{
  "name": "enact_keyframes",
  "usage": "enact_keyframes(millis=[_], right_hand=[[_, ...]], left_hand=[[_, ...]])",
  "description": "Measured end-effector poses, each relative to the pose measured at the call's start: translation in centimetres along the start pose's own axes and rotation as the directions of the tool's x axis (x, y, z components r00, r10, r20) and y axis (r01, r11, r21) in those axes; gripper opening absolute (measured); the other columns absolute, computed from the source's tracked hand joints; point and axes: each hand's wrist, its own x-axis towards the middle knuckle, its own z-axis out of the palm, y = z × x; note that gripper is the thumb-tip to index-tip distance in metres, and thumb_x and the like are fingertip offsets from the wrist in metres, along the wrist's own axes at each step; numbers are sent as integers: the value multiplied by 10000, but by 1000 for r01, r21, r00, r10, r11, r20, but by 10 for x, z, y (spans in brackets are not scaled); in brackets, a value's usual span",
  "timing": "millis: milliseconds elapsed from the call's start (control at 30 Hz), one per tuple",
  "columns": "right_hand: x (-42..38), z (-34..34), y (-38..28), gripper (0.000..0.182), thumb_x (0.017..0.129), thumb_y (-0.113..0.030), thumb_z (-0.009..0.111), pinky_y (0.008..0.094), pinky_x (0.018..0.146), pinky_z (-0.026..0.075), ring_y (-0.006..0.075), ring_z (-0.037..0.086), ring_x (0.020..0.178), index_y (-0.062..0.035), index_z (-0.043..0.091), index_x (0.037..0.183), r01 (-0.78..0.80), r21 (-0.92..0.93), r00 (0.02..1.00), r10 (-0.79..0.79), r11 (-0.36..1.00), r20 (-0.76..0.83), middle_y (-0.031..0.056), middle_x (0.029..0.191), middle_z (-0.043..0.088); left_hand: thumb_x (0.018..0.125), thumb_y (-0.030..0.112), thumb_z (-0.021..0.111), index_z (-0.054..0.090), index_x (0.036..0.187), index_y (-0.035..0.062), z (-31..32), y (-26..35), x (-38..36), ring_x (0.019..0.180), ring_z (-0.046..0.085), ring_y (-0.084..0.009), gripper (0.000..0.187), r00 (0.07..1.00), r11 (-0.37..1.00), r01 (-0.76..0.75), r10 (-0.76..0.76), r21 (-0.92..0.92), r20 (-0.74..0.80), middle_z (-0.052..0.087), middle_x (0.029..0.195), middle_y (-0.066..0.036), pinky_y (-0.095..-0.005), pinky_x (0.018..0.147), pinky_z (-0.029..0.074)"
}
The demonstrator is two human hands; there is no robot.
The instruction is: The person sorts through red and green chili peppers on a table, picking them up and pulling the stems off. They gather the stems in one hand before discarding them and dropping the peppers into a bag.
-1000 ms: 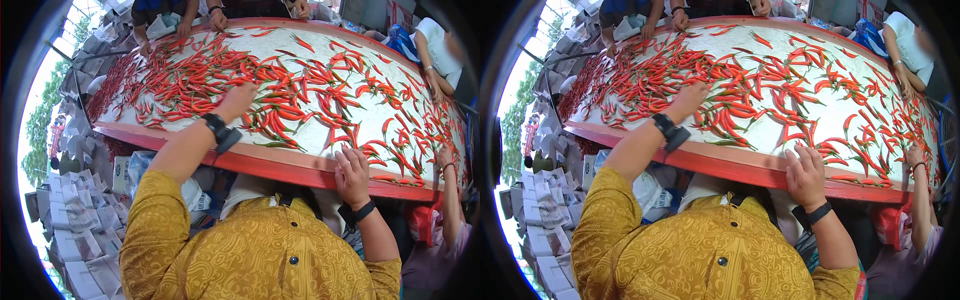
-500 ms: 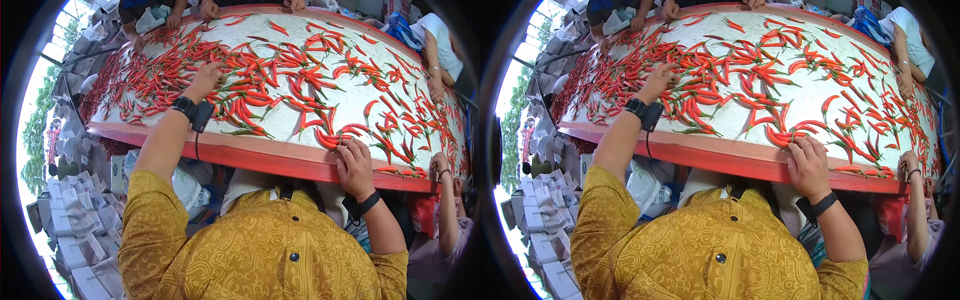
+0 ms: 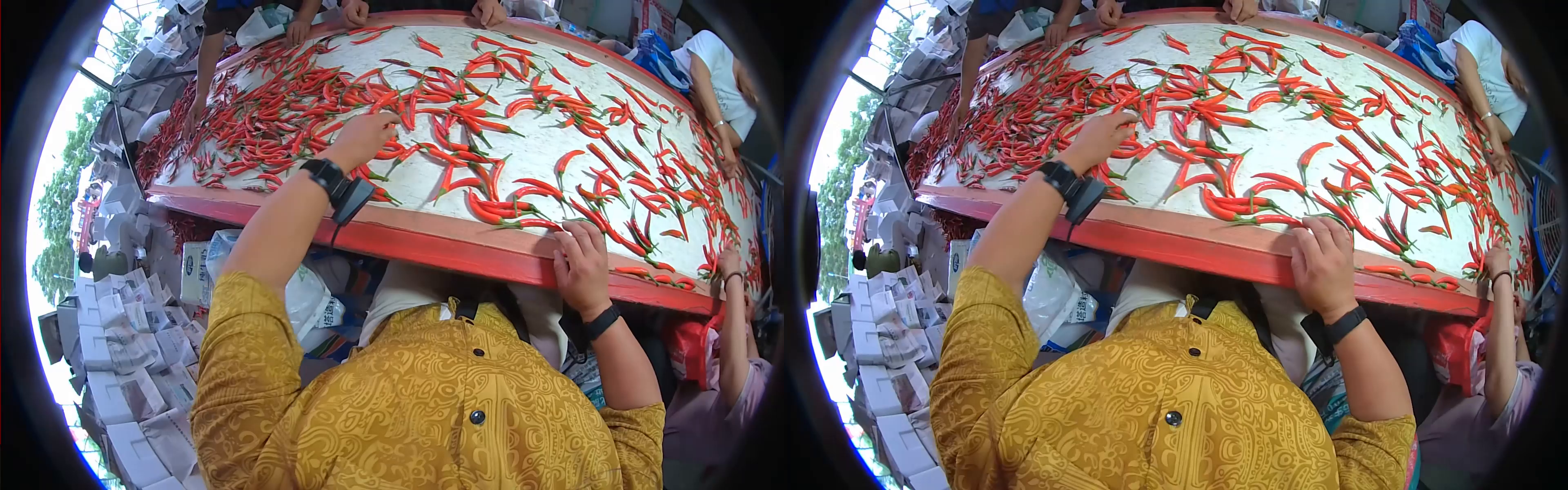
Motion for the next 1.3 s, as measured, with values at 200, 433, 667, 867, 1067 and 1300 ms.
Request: enact_keyframes(millis=[200, 433, 667, 867, 1067, 1300], right_hand=[[-14, -16, 27, 238, 750, -78, 615, 427, 903, 413, 329, 516, 1035, -23, 598, 981, -39, 16, 999, 39, 999, -5, 132, 1061, 584], [-32, -28, 60, 229, 750, -85, 618, 430, 900, 412, 336, 516, 1033, -19, 598, 969, -49, 42, 999, 48, 998, 17, 140, 1057, 582], [-51, -45, 90, 228, 759, -77, 612, 430, 900, 412, 334, 511, 1036, -25, 601, 981, -45, 58, 998, 43, 997, 41, 132, 1067, 583], [-67, -56, 117, 226, 766, -70, 605, 433, 912, 412, 335, 508, 1038, -30, 600, 988, -26, 66, 998, 22, 997, 61, 132, 1072, 582], [-80, -78, 139, 204, 774, -58, 588, 432, 916, 411, 342, 505, 1041, -25, 595, 975, -23, 98, 997, 16, 995, 71, 143, 1079, 574], [-99, -95, 172, 211, 778, -51, 575, 433, 924, 408, 350, 499, 1047, -12, 591, 984, -50, 77, 996, 43, 996, 83, 153, 1075, 571]], left_hand=[[798, 191, 601, 637, 958, 62, 13, 1, 31, 889, 617, -329, 208, 991, 965, -3, -33, 264, 132, 652, 920, -161, -429, 780, 477], [862, 235, 536, 609, 951, 59, 30, -9, 40, 895, 620, -342, 210, 969, 962, 218, -193, 164, -155, 652, 923, -167, -445, 744, 477], [958, 267, 505, 452, 842, 130, -59, 17, -43, 459, 314, -47, 187, 846, 189, -170, -476, -967, -242, 339, 580, 45, -215, 456, 282], [933, 275, 535, 486, 855, 111, -57, -7, -235, 444, 321, -60, 188, 809, 356, 342, -583, -870, 79, 358, 555, 43, -218, 430, 271], [824, 330, 619, 625, 984, 56, 6, 20, -326, 638, 604, -189, 317, 523, 464, 852, -768, -241, 370, 634, 732, -56, -317, 564, 465], [817, 330, 608, 660, 1009, 51, -2, 68, -192, 884, 645, -322, 342, 749, 816, 571, -563, -91, -350, 670, 955, -162, -384, 818, 491]])
